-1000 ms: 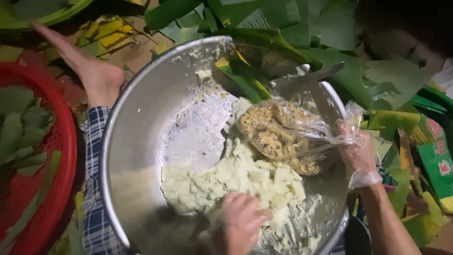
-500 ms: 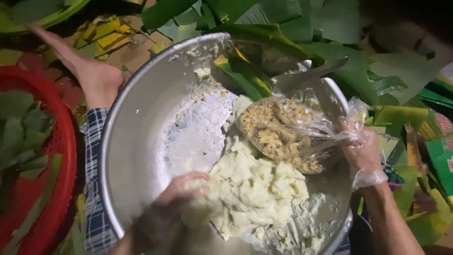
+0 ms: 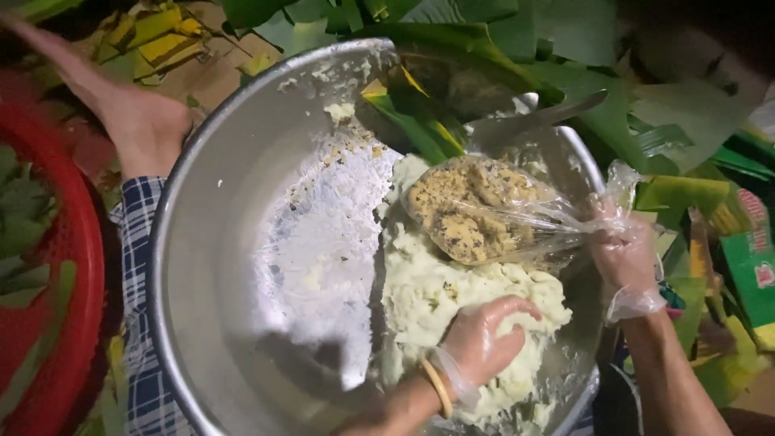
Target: Kneading and mixing a large batch of dough with filling in a metal bowl while sitting on the floor.
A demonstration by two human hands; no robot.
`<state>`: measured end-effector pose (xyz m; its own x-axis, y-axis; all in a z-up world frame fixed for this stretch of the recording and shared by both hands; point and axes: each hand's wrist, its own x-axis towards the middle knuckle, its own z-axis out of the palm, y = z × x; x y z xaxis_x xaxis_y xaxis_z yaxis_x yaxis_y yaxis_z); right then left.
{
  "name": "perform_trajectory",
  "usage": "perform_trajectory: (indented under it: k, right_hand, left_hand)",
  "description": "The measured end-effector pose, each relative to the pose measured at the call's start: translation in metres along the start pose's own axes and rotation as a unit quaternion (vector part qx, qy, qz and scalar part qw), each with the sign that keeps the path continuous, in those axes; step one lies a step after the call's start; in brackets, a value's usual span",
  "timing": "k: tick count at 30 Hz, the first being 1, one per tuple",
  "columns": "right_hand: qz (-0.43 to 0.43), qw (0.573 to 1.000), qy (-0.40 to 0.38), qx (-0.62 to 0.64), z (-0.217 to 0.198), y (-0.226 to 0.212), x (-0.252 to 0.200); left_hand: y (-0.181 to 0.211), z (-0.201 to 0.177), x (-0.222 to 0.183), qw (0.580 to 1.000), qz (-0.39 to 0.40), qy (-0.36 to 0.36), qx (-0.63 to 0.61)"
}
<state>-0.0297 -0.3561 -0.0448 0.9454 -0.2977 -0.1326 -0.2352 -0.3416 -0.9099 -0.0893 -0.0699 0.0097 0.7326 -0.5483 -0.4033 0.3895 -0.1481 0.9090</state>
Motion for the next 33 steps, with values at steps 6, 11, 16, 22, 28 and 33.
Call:
perform_trajectory:
  k: [6, 11, 16, 22, 28, 33]
  right_hand:
    - [-0.029, 0.992, -0.005, -0.126, 0.0, -0.011, -0.006]
    - [-0.061, 0.993, -0.008, -0.096, 0.0, -0.004, -0.002]
    - [-0.051, 0.998, -0.017, -0.043, -0.001, 0.003, 0.002]
    - [-0.046, 0.994, 0.021, -0.102, 0.011, -0.017, -0.005]
    - [-0.116, 0.975, 0.05, -0.181, 0.022, -0.039, -0.008]
    - [-0.096, 0.981, 0.06, -0.16, 0.011, -0.01, 0.002]
  left_hand:
    - [-0.006, -0.003, -0.055, 0.97, 0.076, -0.047, 0.226]
    - [-0.112, 0.02, -0.071, 0.719, 0.434, 0.345, 0.42]
    - [-0.068, -0.035, -0.035, 0.71, 0.316, 0.204, 0.595]
    - [-0.057, -0.09, 0.027, 0.942, 0.045, 0.003, 0.331]
    - [-0.12, -0.13, 0.011, 0.987, 0.106, 0.123, 0.009]
    - [-0.012, -0.075, -0.065, 0.962, 0.0, 0.079, -0.26]
